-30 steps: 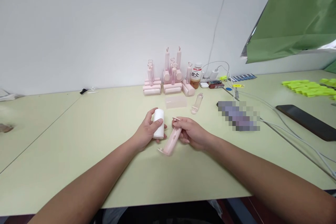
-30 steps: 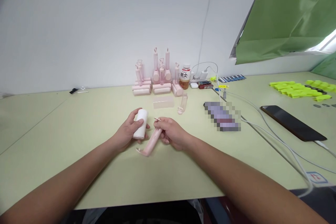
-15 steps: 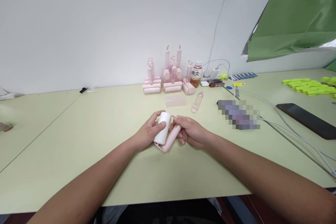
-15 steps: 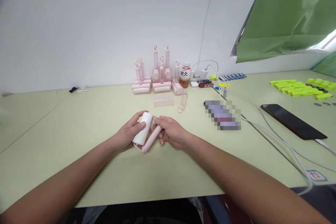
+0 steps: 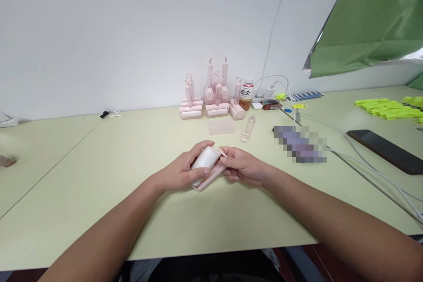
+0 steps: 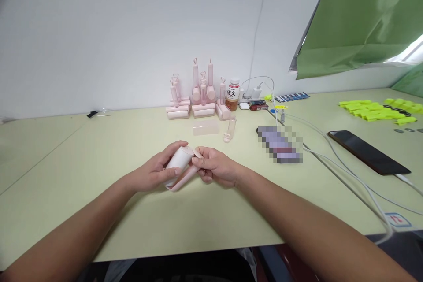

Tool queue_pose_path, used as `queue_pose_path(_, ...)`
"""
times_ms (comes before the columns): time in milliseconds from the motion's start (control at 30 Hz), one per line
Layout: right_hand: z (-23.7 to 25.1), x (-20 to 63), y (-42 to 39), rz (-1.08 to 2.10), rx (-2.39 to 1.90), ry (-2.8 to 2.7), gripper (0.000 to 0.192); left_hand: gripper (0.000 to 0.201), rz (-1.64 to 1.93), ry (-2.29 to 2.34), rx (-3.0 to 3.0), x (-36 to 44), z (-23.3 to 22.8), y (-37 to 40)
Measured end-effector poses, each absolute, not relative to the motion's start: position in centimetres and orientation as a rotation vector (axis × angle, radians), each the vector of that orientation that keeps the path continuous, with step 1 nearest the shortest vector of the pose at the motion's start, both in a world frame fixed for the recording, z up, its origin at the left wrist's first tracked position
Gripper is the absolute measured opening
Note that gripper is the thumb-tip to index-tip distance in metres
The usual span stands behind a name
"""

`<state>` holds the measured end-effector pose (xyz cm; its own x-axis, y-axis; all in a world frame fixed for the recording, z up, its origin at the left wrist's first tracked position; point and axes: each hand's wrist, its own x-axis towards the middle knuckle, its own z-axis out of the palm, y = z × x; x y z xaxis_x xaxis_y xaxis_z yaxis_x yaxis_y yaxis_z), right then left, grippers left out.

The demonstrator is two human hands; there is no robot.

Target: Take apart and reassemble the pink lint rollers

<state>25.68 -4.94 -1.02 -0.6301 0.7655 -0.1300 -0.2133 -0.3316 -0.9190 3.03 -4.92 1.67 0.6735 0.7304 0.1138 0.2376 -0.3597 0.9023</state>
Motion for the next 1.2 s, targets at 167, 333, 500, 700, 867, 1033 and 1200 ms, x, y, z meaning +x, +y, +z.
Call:
queue_pose_path(167, -1.1, 25.9, -4.8, 1.949, -0.817, -1.398, 0.05, 0.049, 0.557, 0.673, 2.163, 3.3, 3.6, -5.8)
queue_pose_path(333, -1.4, 26.0, -4.7, 1.916, -0.854, -1.466, 0.052, 0.054, 0.552, 0.709, 2.283, 3.7, 2.8, -5.9)
queue_pose_path(500, -1.7, 25.7, -4.9, 1.821, -0.815, -1.568, 0.05, 0.045, 0.585, 0.812, 2.366, 4.4, 1.8, -5.9)
queue_pose_path(700, -1.2, 25.7, -5.1, 1.609, -0.905, -1.687, 0.042, 0.051, 0.358, 1.05, 2.536, 4.2, 2.3, -5.8)
queue_pose_path(867, -1.5, 26.1, -4.8, 1.412, -1.049, -1.838, 0.038, 0.055, 0.237, 1.153, 2.654, 3.9, 2.2, -5.4)
queue_pose_path(1033, -1.8, 26.3, -4.9, 1.358, -1.091, -1.883, 0.037, 0.055, 0.219, 1.165, 2.698, 3.9, 1.8, -5.4)
queue_pose_path(1200, -1.6, 26.2, -5.0, 1.174, -1.094, -1.992, 0.036, 0.055, 0.237, 1.163, 2.749, 3.9, 1.7, -5.6)
